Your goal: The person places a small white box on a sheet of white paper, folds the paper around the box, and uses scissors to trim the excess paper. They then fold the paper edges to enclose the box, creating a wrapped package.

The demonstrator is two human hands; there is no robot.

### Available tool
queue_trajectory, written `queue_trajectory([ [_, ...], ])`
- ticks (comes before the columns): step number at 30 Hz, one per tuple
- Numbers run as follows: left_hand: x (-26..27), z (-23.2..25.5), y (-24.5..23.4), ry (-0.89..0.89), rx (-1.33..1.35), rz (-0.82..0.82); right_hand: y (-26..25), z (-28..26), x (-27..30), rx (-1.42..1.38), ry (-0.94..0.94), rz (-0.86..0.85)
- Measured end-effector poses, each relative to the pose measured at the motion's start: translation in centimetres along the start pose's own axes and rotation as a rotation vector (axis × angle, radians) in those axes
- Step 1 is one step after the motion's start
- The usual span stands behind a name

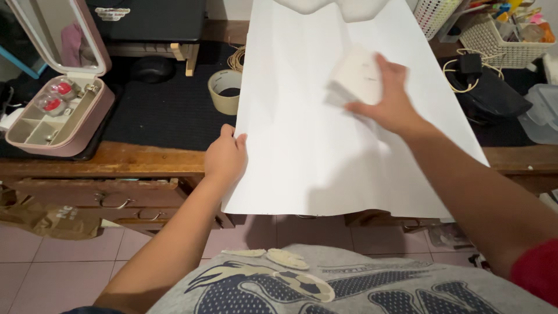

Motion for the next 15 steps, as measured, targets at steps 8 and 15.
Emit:
queue_trajectory([
  [8,0.2,0.5,0.4,-0.043,0.013,0.012,0.8,-9.3,0.0,-0.078,-0.094,-0.343],
  [15,0.5,-0.9,-0.8,-0.015,0.170,0.044,1.3,-8.1,1.4,-0.092,-0.042,-0.362],
])
Point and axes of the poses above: each hand's wrist, its own x-axis away from the middle knuckle, its own y-axis out of the palm, z = x × y, the point moved 1 cm from there along -x, towards the middle knuckle, and after that the axes turned 13 degrees about x, right-handed, at the moved point
